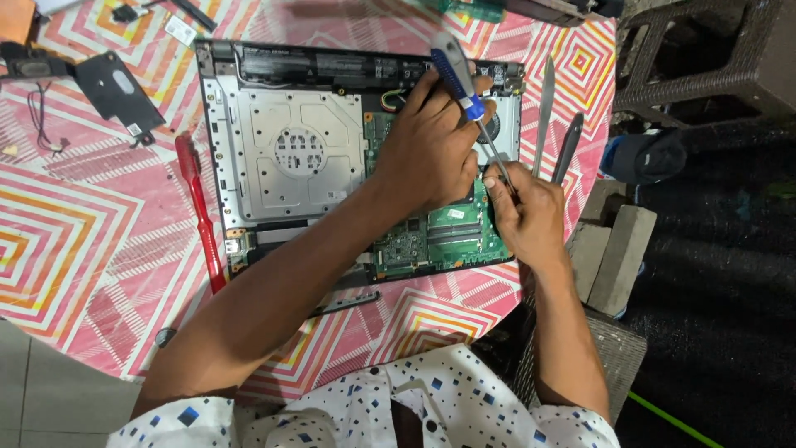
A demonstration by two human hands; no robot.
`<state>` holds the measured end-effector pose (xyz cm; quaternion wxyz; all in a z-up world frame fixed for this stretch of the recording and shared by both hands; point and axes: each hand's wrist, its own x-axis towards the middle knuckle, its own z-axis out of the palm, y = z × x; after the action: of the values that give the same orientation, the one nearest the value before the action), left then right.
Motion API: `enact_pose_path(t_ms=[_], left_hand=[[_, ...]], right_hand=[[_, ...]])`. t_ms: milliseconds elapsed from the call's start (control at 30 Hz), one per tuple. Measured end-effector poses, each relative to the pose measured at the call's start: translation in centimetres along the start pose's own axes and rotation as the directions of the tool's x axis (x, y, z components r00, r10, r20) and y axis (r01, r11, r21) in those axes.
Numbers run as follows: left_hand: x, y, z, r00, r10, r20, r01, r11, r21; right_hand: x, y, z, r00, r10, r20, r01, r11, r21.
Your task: The person uses a screwdriver to remove screws from the internal components of a disassembled laptop. They detach a copper heat pipe and place it on the table, then continue to unscrew and remove other parts from the motherboard area.
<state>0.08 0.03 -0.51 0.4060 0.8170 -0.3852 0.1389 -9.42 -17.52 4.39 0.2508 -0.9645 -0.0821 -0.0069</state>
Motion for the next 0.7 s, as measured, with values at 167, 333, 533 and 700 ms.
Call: enact_pose_path(t_ms=[167,333,533,700], left_hand=[[0.2,0.3,-0.1,0.999,-0.023,0.031,0.021,0.998,0.054],[-0.1,0.3,0.0,0.999,-0.018,0.037,0.016,0.999,0.045],[-0.1,0.3,0.0,0.999,-0.028,0.028,0.026,0.999,0.041],[0.2,0.6,-0.4,1.0,-0.027,0.005,0.027,0.998,0.064]], right_hand=[[0.0,0.0,0.7,0.999,0.015,-0.048,-0.016,1.0,-0.015],[0.0,-0.7,0.0,1.0,0.026,-0.007,-0.026,1.0,-0.001],[0.0,-0.7,0.6,0.994,0.037,-0.102,-0.041,0.999,-0.033],[0.3,-0.5,-0.5,0.985,0.17,-0.004,-0.169,0.981,0.093]])
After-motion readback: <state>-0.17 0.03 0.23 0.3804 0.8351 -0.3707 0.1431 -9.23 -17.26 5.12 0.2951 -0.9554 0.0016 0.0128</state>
